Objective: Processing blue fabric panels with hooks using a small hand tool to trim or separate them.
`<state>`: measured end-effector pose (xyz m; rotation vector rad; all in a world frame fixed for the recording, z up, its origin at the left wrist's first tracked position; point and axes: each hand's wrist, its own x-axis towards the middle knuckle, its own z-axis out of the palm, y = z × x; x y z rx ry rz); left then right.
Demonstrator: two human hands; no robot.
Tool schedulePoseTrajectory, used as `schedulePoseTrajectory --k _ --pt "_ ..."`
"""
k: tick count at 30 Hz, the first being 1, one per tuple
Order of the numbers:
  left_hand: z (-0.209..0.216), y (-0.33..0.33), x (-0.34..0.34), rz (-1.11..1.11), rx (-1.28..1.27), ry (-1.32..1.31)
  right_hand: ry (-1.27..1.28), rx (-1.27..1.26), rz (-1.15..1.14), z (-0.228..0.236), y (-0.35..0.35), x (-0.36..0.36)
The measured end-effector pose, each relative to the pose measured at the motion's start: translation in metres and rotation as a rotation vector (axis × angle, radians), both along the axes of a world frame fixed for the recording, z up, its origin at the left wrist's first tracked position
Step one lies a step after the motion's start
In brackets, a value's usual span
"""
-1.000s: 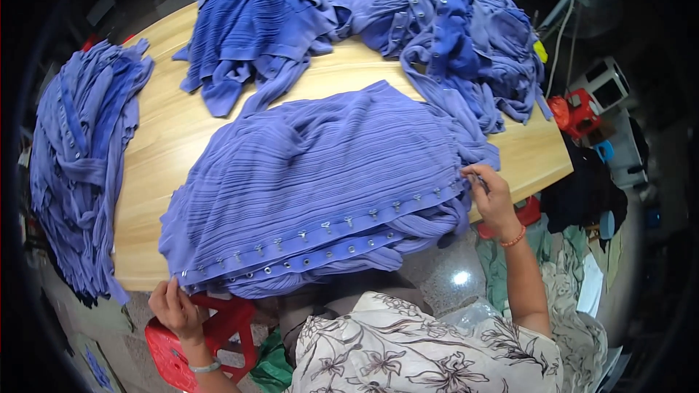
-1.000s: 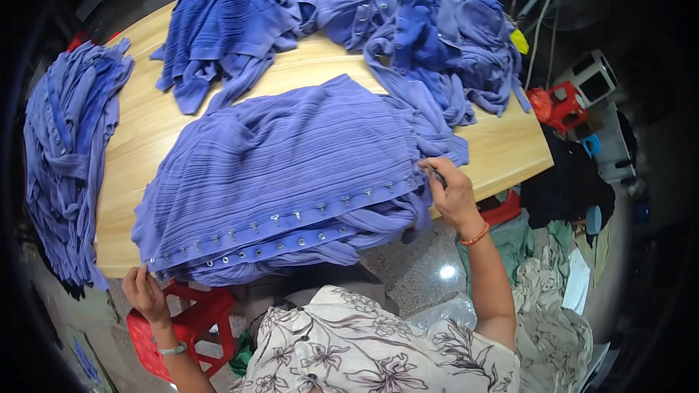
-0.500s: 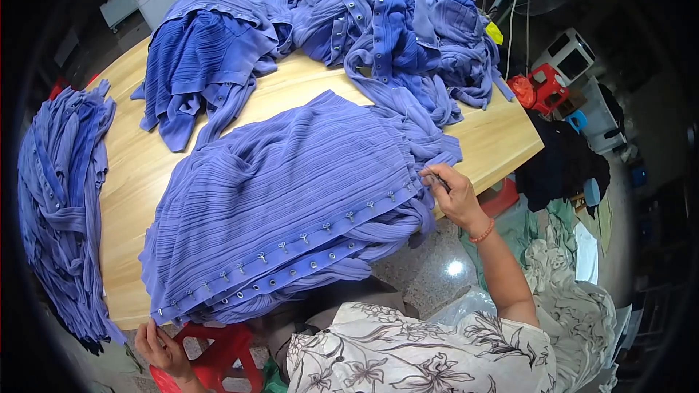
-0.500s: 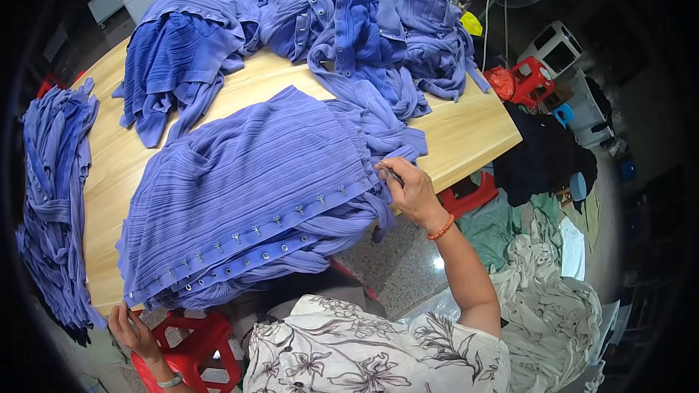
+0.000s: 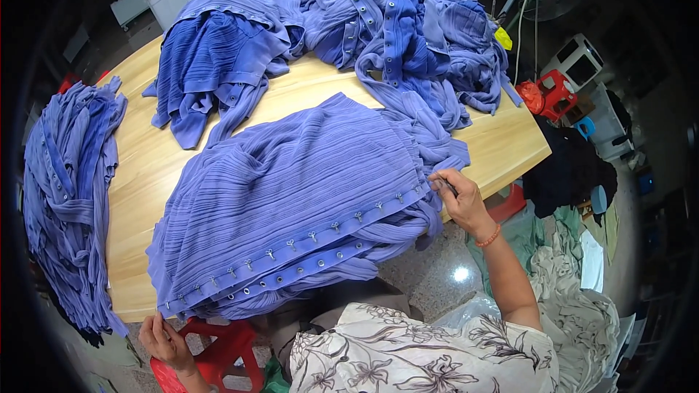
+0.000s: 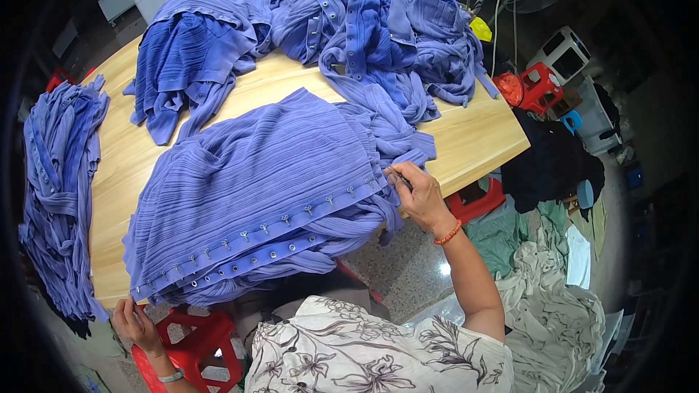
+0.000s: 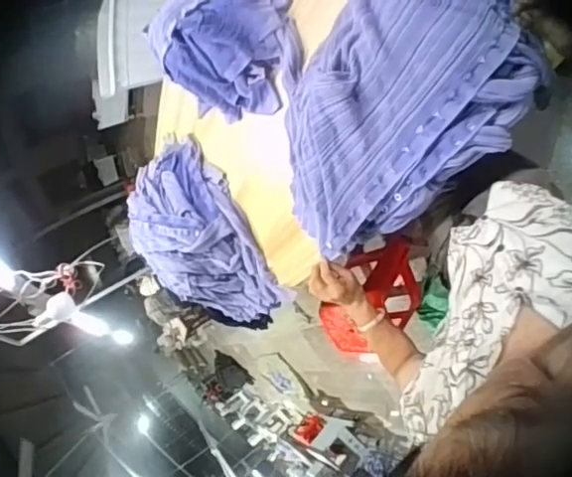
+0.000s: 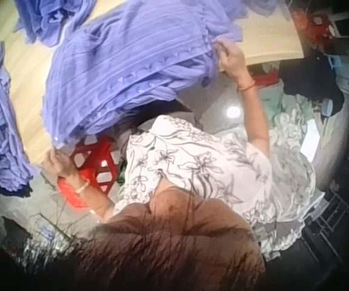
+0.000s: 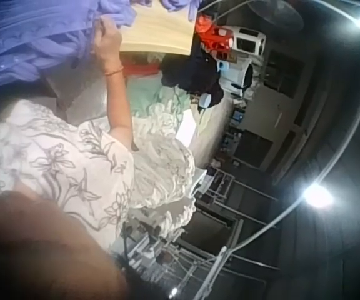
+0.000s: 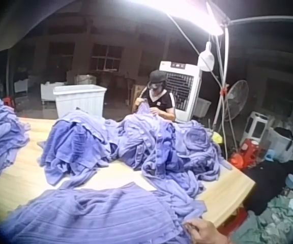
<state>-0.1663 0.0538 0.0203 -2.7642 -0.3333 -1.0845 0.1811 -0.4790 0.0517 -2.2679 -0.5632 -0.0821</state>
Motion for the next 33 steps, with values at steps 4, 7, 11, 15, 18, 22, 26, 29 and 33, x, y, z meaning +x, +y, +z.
schedulePoseTrajectory --k 4,7,11,15,18,22,26,29,33 --pt "-0.003 -0.003 0.001 0.015 -0.066 0.029 0.0 -0.012 0.01 0.004 0.004 0.0" --pt "-0.008 -0.005 0.004 0.013 -0.063 0.034 -0.004 -0.004 0.015 0.003 0.005 0.001" --pt "-0.013 -0.009 0.002 0.035 -0.068 0.041 -0.011 0.016 0.025 0.004 0.011 0.002" --pt "-0.016 -0.015 0.012 0.041 -0.114 0.049 -0.044 0.007 0.014 -0.004 -0.001 0.003" --pt "-0.015 -0.02 0.015 0.069 -0.113 0.069 -0.06 0.015 0.03 -0.002 0.002 0.001" --pt "0.01 -0.045 0.013 0.072 -0.366 0.06 -0.174 -0.045 0.106 0.007 0.025 -0.005" --pt "0.078 -0.126 0.045 -0.182 -0.865 0.035 -0.29 -0.084 0.172 0.019 0.042 -0.017" --pt "0.117 -0.16 0.054 -0.553 -0.764 0.179 -0.314 -0.083 0.226 0.02 0.058 -0.024" --pt "0.159 -0.191 0.064 -0.95 -0.727 0.141 -0.271 -0.086 0.334 0.023 0.095 -0.036"
